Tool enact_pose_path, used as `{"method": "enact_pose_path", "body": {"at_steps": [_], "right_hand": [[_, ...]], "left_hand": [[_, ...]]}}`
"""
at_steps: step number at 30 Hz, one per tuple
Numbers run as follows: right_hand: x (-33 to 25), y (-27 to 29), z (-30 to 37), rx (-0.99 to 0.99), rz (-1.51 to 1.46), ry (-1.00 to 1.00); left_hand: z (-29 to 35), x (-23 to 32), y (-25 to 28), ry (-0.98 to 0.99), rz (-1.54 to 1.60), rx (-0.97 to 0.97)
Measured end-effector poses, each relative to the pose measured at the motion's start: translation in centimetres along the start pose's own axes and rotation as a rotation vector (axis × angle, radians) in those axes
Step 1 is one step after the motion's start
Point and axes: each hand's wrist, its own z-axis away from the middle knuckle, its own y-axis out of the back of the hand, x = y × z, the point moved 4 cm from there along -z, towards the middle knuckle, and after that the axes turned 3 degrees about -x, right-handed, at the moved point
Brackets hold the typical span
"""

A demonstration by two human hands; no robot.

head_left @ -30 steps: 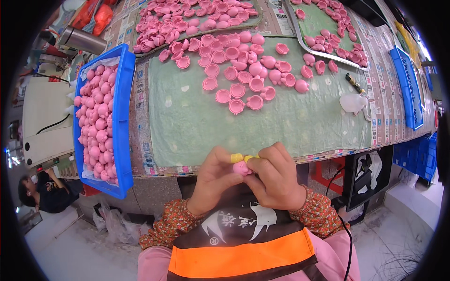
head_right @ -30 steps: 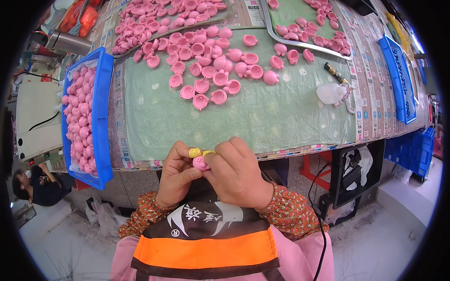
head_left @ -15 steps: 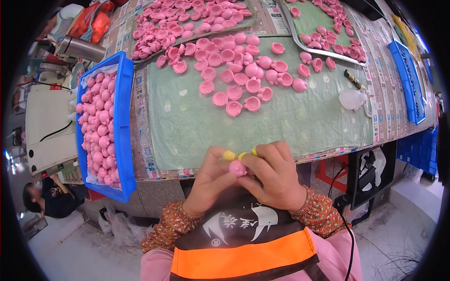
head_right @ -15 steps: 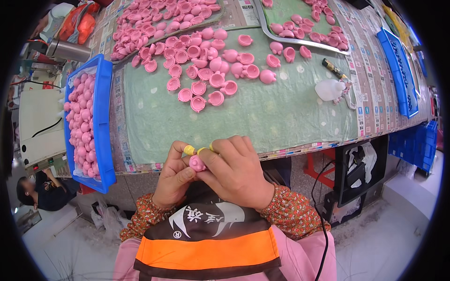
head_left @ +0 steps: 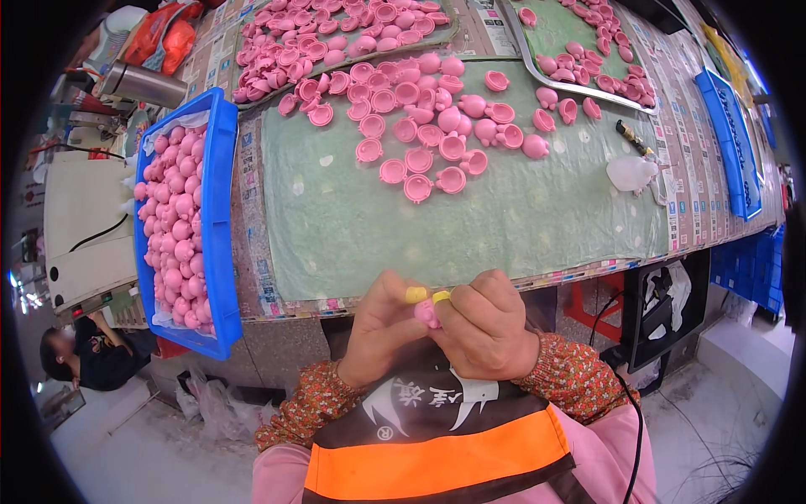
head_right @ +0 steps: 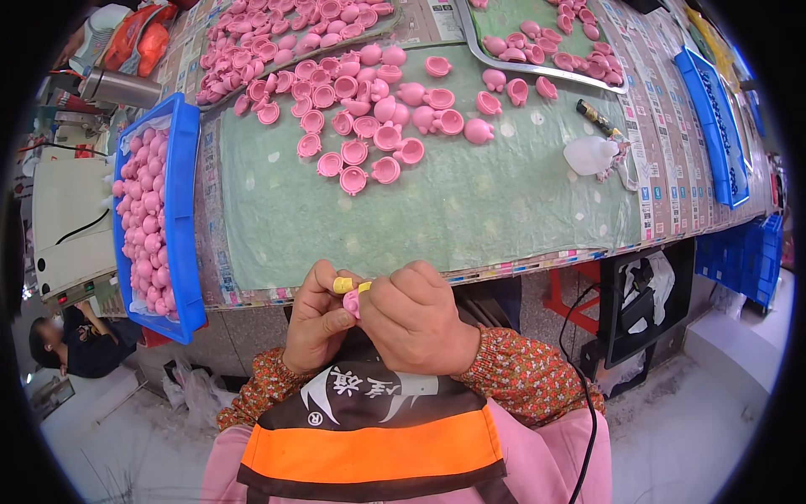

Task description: The person applies adhesive to plastic toy halves with a squeeze bottle, presses the pieces together by hand to assemble small figures, and places the assembled figures into a container.

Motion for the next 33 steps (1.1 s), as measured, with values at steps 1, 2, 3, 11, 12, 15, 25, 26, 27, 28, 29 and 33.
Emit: {"method": "enact_pose_path", "body": {"at_steps": [1, 2, 3, 11, 12, 15, 25, 26, 27, 28, 29, 33], "right_hand": [[0.0, 0.0, 0.0, 0.004, 0.0, 0.002], [-0.1, 0.0, 0.1, 0.004, 0.0, 0.003], [-0.1, 0.0, 0.2, 0.006, -0.003, 0.001], [0.1, 0.0, 0.4, 0.037, -0.023, 0.023], [-0.1, 0.2, 0.0, 0.033, -0.024, 0.032], [-0.1, 0.5, -0.8, 0.001, -0.02, 0.004], [1.9, 2.9, 0.4, -0.005, 0.049, -0.229], [2.4, 3.6, 1.0, 0.035, 0.107, -0.27], [3.0, 4.1, 1.5, 0.043, 0.096, -0.253], [3.7, 5.1, 2.2, 0.116, 0.161, -0.299], [4.3, 5.9, 2.7, 0.192, 0.214, -0.34], [6.7, 7.5, 5.2, 0.403, 0.163, -0.45]], "left_hand": [[0.0, 0.1, -0.1, -0.002, 0.0, 0.0], [0.0, 0.1, -0.3, -0.005, 0.004, -0.006], [0.0, 0.1, -0.3, -0.008, 0.009, -0.011], [-0.3, 0.1, -0.4, -0.01, 0.004, -0.028], [-0.1, 0.4, -0.7, -0.014, 0.009, -0.028], [0.0, 0.2, 0.5, -0.041, -0.032, -0.054], [2.7, 11.1, 1.1, -0.12, -0.607, 0.219], [3.5, 13.3, 1.4, -0.167, -0.707, 0.312], [4.3, 15.6, 1.9, -0.264, -0.851, 0.408], [4.6, 17.7, 2.5, -0.357, -0.987, 0.488], [5.3, 19.6, 4.3, -0.453, -1.043, 0.589], [7.0, 26.2, 9.9, -0.597, -1.411, 0.903]]}}
